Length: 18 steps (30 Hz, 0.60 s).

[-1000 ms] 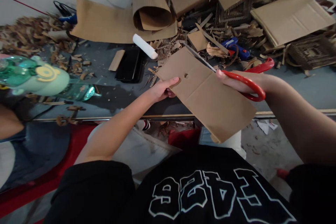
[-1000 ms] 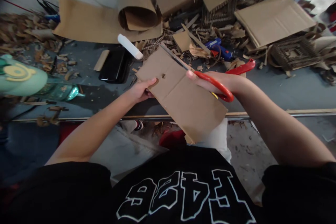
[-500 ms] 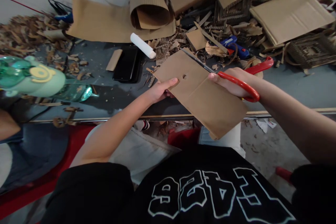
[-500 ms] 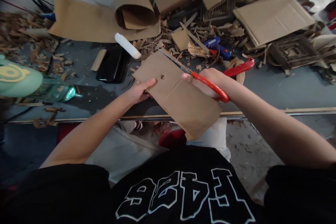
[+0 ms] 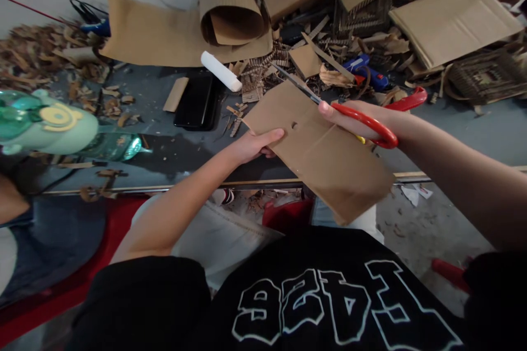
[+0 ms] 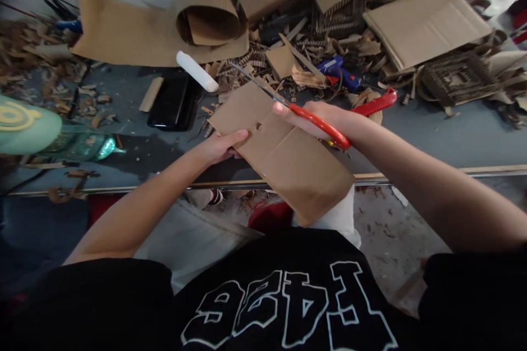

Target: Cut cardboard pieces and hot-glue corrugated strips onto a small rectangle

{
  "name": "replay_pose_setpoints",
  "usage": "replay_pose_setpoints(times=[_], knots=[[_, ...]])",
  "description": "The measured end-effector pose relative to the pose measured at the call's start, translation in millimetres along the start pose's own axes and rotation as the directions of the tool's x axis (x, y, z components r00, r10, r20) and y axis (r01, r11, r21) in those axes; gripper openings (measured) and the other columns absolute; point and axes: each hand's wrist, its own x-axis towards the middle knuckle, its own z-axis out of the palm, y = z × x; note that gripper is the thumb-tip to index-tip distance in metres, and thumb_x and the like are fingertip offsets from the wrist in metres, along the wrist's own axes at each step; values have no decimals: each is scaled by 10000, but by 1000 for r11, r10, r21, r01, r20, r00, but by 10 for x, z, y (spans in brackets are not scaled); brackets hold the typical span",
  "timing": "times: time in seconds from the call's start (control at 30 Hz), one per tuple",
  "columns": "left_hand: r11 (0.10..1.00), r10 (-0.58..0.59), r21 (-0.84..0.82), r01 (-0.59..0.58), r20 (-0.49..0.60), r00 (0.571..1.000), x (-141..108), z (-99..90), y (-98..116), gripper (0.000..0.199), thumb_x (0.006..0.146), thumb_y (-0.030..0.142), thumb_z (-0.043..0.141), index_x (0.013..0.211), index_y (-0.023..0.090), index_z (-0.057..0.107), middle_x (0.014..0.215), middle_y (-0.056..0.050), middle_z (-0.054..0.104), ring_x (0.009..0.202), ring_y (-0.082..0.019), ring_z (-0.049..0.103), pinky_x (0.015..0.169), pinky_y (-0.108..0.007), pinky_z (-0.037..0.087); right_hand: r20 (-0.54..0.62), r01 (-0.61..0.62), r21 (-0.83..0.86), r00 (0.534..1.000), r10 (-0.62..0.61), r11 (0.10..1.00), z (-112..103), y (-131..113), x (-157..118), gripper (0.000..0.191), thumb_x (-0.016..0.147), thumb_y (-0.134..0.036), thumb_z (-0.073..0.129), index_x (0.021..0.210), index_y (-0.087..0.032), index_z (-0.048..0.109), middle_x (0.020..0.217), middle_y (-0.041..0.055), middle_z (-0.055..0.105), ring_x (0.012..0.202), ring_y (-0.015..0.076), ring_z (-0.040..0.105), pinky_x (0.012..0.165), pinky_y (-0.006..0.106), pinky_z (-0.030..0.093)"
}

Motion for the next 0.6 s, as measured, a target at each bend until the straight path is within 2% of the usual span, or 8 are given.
replay_pose_setpoints(times=[0.1, 0.2, 0.3, 0.37, 0.5, 0.6], knots=[[999, 38, -36, -39, -34, 999, 15, -24, 1, 597, 561, 599, 921, 864, 193, 604, 606, 76, 593, 401, -32, 447, 345, -162, 315, -12, -57, -139, 998, 56, 989, -41, -127, 112, 927, 879, -896, 212, 945, -104, 689, 1083, 210, 703, 1040, 336, 678, 950, 448, 515], [996, 34, -82, -38, -47, 998, 62, -75, 5, 552, 598, 604, 892, 778, 196, 567, 502, 106, 493, 348, -11, 334, 351, -154, 280, -37, 8, -283, 999, -20, 959, -54, -215, 235, 1037, 870, -897, 89, 971, -61, 695, 1093, 269, 692, 1127, 381, 655, 998, 455, 484], [986, 40, -150, -68, -180, 983, 140, -126, 24, 501, 637, 544, 875, 747, 201, 527, 494, 114, 448, 334, -1, 283, 349, -153, 223, -78, 73, -296, 992, -100, 952, -63, -284, 346, 1125, 849, -903, 12, 1141, -45, 678, 1241, 286, 655, 1236, 398, 610, 1057, 459, 452], [978, 72, -169, -124, -284, 956, 194, -165, 51, 460, 669, 495, 867, 770, 201, 529, 515, 108, 460, 333, -1, 274, 345, -166, 200, -86, 58, -322, 992, -90, 945, -79, -338, 417, 1223, 809, -922, -42, 1204, 6, 650, 1287, 336, 615, 1275, 444, 579, 1068, 485, 440], [971, 125, -135, -196, -416, 901, 260, -274, 106, 448, 680, 477, 878, 850, 202, 568, 581, 83, 523, 364, -25, 368, 366, -186, 244, -71, 95, -404, 988, -135, 910, -130, -444, 532, 1387, 713, -953, -138, 1153, 109, 637, 1204, 424, 599, 1241, 519, 573, 1047, 542, 437], [969, 152, -97, -226, -489, 859, 279, -369, 107, 461, 690, 494, 876, 923, 214, 592, 653, 62, 566, 448, -66, 507, 420, -194, 340, -115, 152, -415, 969, -218, 897, -159, -481, 532, 1364, 712, -926, -192, 1143, 60, 646, 1162, 376, 633, 1230, 485, 587, 1043, 544, 436]])
